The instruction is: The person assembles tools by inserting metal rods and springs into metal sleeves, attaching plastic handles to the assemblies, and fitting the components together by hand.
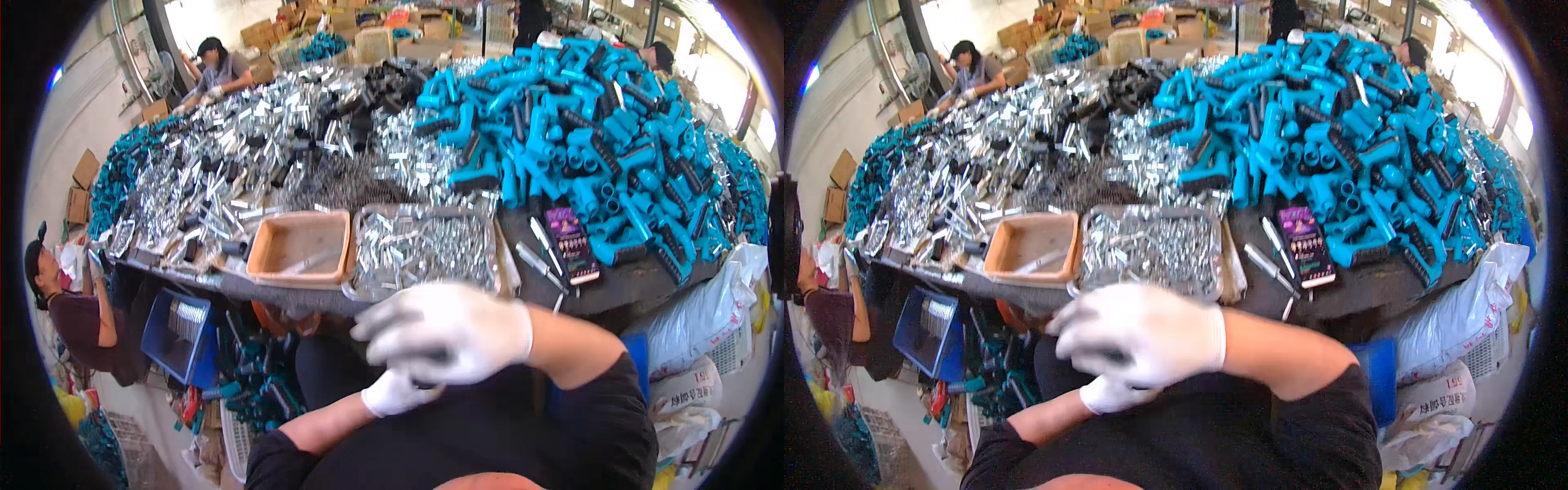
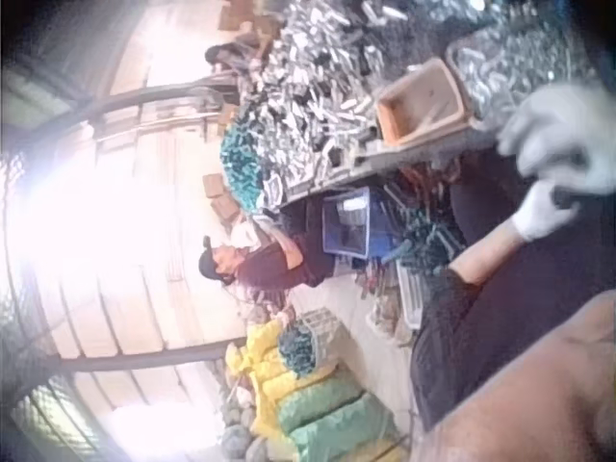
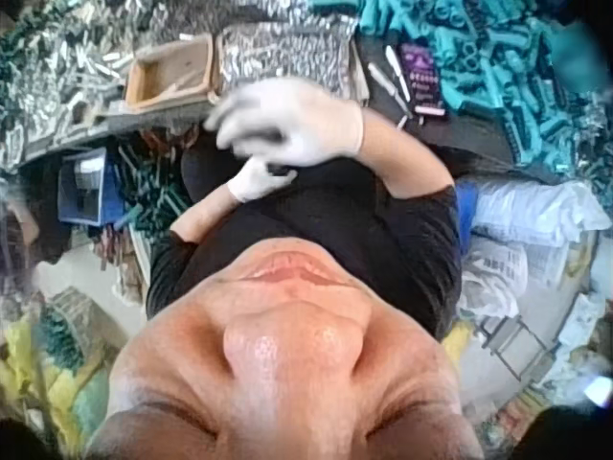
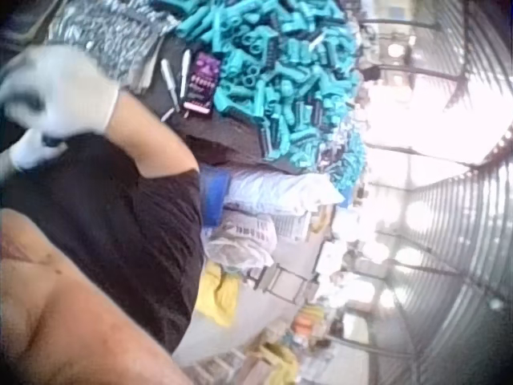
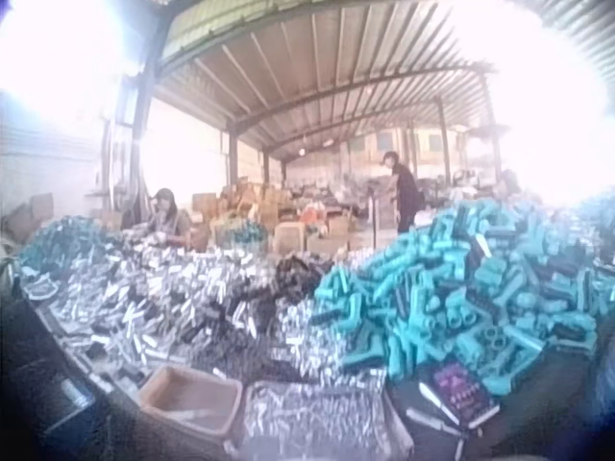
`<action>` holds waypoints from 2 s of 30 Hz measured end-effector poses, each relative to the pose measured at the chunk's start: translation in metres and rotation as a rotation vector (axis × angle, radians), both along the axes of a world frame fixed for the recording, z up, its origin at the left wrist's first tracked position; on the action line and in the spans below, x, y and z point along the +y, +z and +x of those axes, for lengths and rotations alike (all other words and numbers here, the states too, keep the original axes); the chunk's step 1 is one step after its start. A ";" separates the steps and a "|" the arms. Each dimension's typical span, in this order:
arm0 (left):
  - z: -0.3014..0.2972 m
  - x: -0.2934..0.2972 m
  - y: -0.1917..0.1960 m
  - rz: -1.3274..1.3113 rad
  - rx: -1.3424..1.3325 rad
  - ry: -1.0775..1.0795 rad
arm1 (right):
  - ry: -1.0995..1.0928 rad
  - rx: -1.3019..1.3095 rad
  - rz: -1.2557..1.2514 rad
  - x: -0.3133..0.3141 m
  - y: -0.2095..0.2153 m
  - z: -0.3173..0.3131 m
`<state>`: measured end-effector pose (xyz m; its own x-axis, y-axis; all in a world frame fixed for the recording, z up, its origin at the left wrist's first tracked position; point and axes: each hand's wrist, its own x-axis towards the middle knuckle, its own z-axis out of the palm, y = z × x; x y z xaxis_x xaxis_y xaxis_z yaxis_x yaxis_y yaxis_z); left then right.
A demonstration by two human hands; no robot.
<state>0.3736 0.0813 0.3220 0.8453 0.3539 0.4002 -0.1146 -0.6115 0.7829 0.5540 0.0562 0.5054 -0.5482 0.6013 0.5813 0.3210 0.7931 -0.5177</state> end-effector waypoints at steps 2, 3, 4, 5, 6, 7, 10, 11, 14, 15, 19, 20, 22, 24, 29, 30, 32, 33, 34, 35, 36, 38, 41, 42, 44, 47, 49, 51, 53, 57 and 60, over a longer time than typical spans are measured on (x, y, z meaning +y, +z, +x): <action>0.004 -0.008 0.025 -0.470 0.295 -0.040 | -0.302 -0.175 -0.267 0.013 0.008 0.010; 0.001 -0.005 0.031 -0.459 0.347 -0.009 | -0.424 -0.194 -0.422 0.025 0.005 0.019; -0.001 0.005 0.041 -0.440 0.392 0.007 | -0.575 -0.110 -0.367 0.032 -0.011 0.030; -0.007 0.012 0.046 -0.447 0.411 0.007 | -0.642 0.022 -0.305 0.030 -0.022 0.038; -0.016 0.018 0.044 -0.471 0.325 0.005 | -0.717 -0.008 -0.084 0.024 -0.028 0.044; -0.027 0.023 0.048 -0.597 0.365 -0.003 | -0.680 -0.180 0.162 0.021 -0.030 0.051; -0.041 0.036 0.060 -0.776 0.491 -0.121 | -0.516 -0.557 0.477 0.000 -0.030 0.040; -0.035 0.036 0.067 -0.699 0.495 -0.191 | -0.430 -0.500 0.424 -0.002 -0.034 0.034; -0.029 0.019 0.049 -0.437 0.407 -0.170 | -0.280 -0.469 0.423 -0.010 -0.039 0.028; -0.027 0.020 0.053 -0.291 0.439 0.001 | -0.429 -0.553 0.105 -0.017 -0.042 0.029; -0.019 0.037 0.038 0.014 0.460 0.256 | -0.667 -0.595 -0.558 -0.020 -0.052 0.021; -0.021 0.032 0.035 0.015 0.469 0.274 | -0.669 -0.603 -0.611 -0.023 -0.053 0.020; -0.022 0.030 0.039 0.005 0.522 0.266 | -0.623 -0.553 -0.650 -0.024 -0.059 0.024; -0.028 0.034 0.052 -0.012 0.585 0.259 | -0.569 -0.499 -0.697 -0.021 -0.062 0.030; -0.066 0.070 0.112 -0.861 0.313 -0.055 | -0.415 0.269 -0.930 -0.029 -0.058 0.053; -0.073 0.073 0.109 -0.876 0.188 0.064 | -0.372 0.485 -0.952 -0.028 -0.066 0.053; -0.059 0.070 0.090 -0.698 -0.273 0.002 | -0.306 0.635 -1.002 -0.020 -0.074 0.042; -0.049 0.071 0.087 -0.676 -0.317 0.098 | -0.270 0.548 -1.043 -0.015 -0.072 0.034; -0.041 0.073 0.085 -0.651 -0.359 0.194 | -0.232 0.460 -1.081 -0.008 -0.069 0.030; -0.036 0.073 0.089 -1.004 -0.711 -0.008 | -0.154 0.080 -0.914 0.004 -0.073 0.035; -0.033 0.078 0.087 -1.134 -0.811 0.068 | -0.136 -0.069 -0.795 0.017 -0.059 0.031; -0.040 0.091 0.075 -1.232 -0.740 0.167 | -0.326 -0.190 -0.507 0.053 -0.049 0.040; -0.031 0.090 0.063 -1.111 -0.520 0.458 | -0.821 -0.411 -0.104 0.131 -0.060 0.105; -0.029 0.088 0.057 -1.085 -0.440 0.456 | -0.952 -0.542 0.034 0.154 -0.067 0.130; -0.031 0.081 0.051 -1.063 -0.283 0.367 | -1.029 -0.751 -0.027 0.192 -0.082 0.161; -0.029 0.079 0.036 -1.035 -0.120 0.209 | -1.032 -1.018 -0.083 0.222 -0.102 0.159; -0.030 0.072 0.032 -1.041 -0.022 0.165 | -0.981 -1.040 0.021 0.228 -0.109 0.155; -0.028 0.069 0.027 -1.051 -0.021 0.129 | -0.941 -1.064 0.003 0.227 -0.103 0.156; -0.028 0.068 0.023 -1.061 -0.001 0.074 | -0.903 -0.625 -0.007 0.213 -0.095 0.159; -0.026 0.066 0.022 -1.115 -0.031 0.099 | -0.735 0.151 -0.325 0.162 -0.072 0.136; -0.031 0.066 0.043 -1.042 0.139 0.163 | -0.590 0.151 -0.608 0.098 -0.044 0.077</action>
<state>0.3431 0.1473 0.3646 0.7720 0.5790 -0.2622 0.0392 0.3685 0.9288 0.6314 0.1544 0.4619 0.0093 0.9942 0.1073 0.4874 0.0892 -0.8686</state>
